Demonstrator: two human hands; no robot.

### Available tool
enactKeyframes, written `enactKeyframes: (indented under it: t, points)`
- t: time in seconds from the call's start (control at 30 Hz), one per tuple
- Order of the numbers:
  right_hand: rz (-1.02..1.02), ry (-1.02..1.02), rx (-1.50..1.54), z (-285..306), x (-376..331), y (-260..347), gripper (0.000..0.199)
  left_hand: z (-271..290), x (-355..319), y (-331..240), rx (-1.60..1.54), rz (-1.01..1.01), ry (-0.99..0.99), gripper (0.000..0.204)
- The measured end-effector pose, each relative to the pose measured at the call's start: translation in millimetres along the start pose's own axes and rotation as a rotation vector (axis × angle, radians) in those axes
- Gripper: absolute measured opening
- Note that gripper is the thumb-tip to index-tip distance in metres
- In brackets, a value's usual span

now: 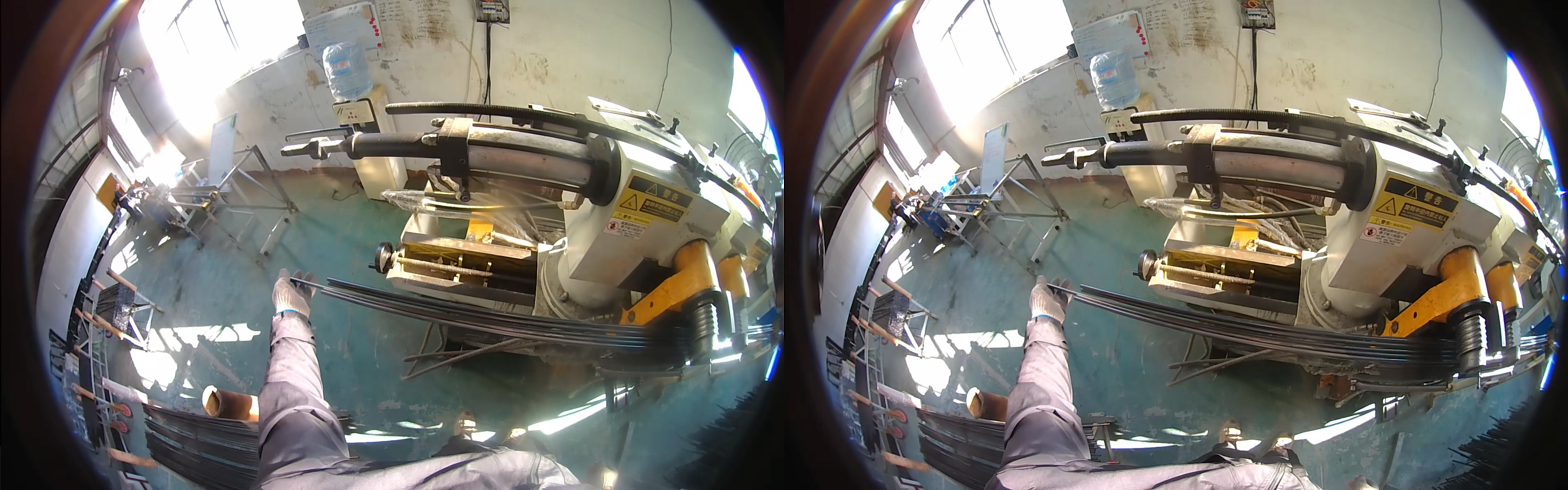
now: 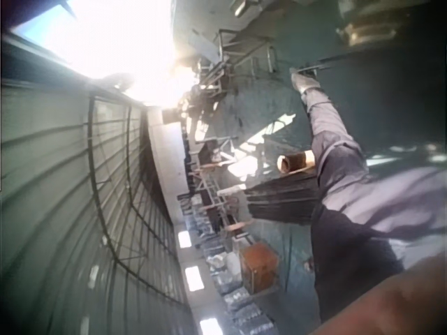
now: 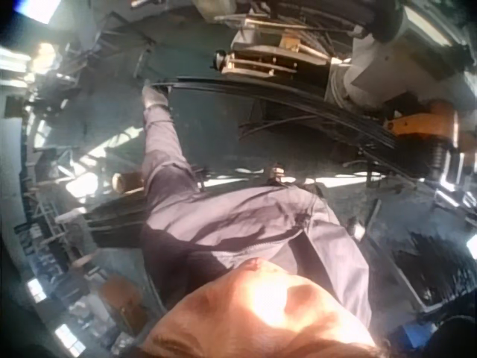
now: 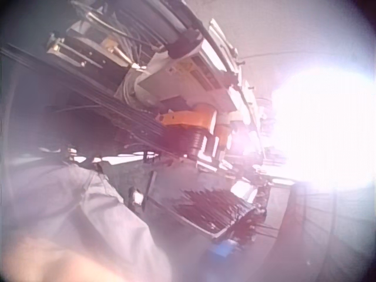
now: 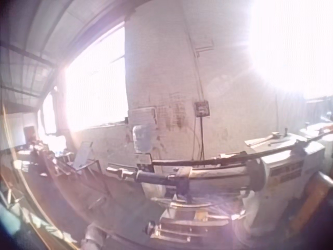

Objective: The person repeatedly picks up bundles of long metal rods and feeds them into a yellow and grey industrial machine. The rods are then placed onto a nearby rack after processing. The cycle of feeding and stacking continues throughout the clip.

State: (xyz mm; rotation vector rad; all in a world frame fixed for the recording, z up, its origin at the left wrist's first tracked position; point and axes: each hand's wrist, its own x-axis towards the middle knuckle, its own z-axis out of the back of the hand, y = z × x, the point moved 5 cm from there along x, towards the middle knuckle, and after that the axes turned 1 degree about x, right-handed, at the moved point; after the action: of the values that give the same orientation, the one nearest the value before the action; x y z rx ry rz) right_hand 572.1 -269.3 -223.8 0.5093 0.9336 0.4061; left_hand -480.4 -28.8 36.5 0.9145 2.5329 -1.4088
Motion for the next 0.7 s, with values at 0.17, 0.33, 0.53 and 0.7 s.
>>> enactKeyframes:
  t: [0.17,0.33,0.53,0.7]
  points:
    - [-0.017,0.006,-0.025,-11,4,-7,0.037,-3,-59,16,0.118,-0.005,0.341,0.052]
    - [-0.025,0.030,-0.020,-20,1,-3,0.036,-18,-135,47,0.050,0.115,0.428,0.052]
    - [-0.035,0.030,-0.013,-16,-2,-1,0.035,-43,-149,51,0.164,0.033,0.345,0.039]
    - [-0.048,0.020,0.012,-2,5,-28,0.035,-44,-145,60,0.156,0.060,0.318,0.040]
